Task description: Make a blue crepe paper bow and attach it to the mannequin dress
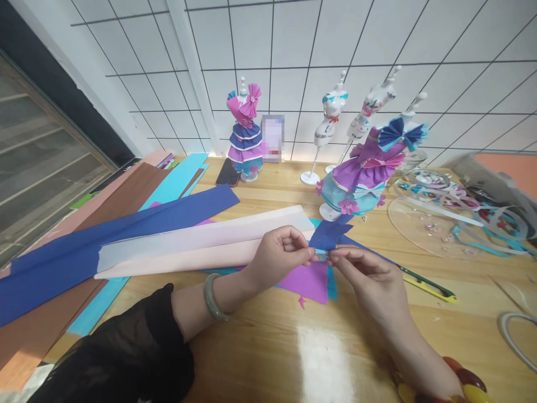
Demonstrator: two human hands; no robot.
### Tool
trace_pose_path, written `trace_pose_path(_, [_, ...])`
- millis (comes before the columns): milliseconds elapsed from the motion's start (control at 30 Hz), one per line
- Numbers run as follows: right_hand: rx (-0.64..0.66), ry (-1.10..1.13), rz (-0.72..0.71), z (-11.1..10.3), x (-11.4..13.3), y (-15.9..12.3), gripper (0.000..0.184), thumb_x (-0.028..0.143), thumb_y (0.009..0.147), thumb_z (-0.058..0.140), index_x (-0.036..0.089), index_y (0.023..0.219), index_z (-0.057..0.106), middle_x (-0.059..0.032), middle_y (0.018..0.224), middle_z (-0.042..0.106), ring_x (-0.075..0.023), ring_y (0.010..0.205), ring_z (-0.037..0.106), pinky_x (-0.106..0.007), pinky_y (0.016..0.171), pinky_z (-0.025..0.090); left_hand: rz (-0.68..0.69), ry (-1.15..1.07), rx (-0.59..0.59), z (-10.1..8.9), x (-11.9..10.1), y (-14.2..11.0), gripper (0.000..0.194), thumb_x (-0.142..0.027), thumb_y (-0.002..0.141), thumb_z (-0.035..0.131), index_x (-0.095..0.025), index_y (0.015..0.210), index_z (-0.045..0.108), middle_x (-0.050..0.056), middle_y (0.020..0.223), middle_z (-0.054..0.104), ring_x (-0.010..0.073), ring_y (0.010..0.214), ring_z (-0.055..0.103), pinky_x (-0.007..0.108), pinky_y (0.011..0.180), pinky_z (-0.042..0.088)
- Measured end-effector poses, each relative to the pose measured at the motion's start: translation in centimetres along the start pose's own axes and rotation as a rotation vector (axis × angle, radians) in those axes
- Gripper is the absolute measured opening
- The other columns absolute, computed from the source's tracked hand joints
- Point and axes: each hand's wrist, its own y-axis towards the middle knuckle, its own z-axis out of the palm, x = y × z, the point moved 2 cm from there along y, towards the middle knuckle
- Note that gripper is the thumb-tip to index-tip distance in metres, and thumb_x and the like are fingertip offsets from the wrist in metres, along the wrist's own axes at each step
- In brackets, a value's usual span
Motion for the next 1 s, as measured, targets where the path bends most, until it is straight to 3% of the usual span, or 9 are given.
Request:
trace_pose_path(100, [0.025,-0.046,0.007,0.01,-0.05,0.03,0.012,0.029,0.066,0.070,0.025,0.077,0.072,-0.0014,0.081,0.069,-0.0156,0.073,0.063,-0.027,0.065,0.053,-0.002,0.060,0.035,-0.11,0.14,0.01,0.013,-0.020,0.070,0.064,-0.011,0.080,0.061,0.005,0.070,0.067,0.0144,0.070,0.066,0.024,0.066,0.053])
trace_pose_path(267, [0.025,-0.123,-0.028,-0.05,0.22,0.06,0.015,0.029,0.067,0.069,0.025,0.081,0.072,-0.0021,0.085,0.071,-0.0177,0.078,0.065,-0.030,0.068,0.054,-0.021,0.171,0.034,-0.29,0.03,-0.07,0.024,-0.022,0.072,0.063,-0.011,0.094,0.065,0.007,0.078,0.070,0.0141,0.071,0.066,0.025,0.071,0.053])
trace_pose_path(667, [0.006,-0.344,-0.285,-0.36,0.27,0.06,0.016,0.027,0.073,0.065,0.026,0.088,0.072,-0.0028,0.087,0.071,-0.0187,0.081,0.065,-0.030,0.069,0.054,-0.017,0.162,0.072,-0.39,-0.58,0.17,0.026,-0.022,0.071,0.064,-0.009,0.093,0.066,0.009,0.081,0.070,0.0144,0.072,0.066,0.026,0.072,0.054])
trace_pose_path(1000, [0.073,-0.413,-0.450,-0.42,0.33,0.30,0.014,0.022,0.079,0.058,0.026,0.086,0.070,-0.0037,0.083,0.069,-0.0189,0.076,0.064,-0.033,0.068,0.052,-0.012,0.122,0.110,-0.54,-0.25,0.30,0.026,-0.025,0.070,0.066,-0.012,0.093,0.067,0.008,0.082,0.070,0.0157,0.075,0.066,0.029,0.075,0.054])
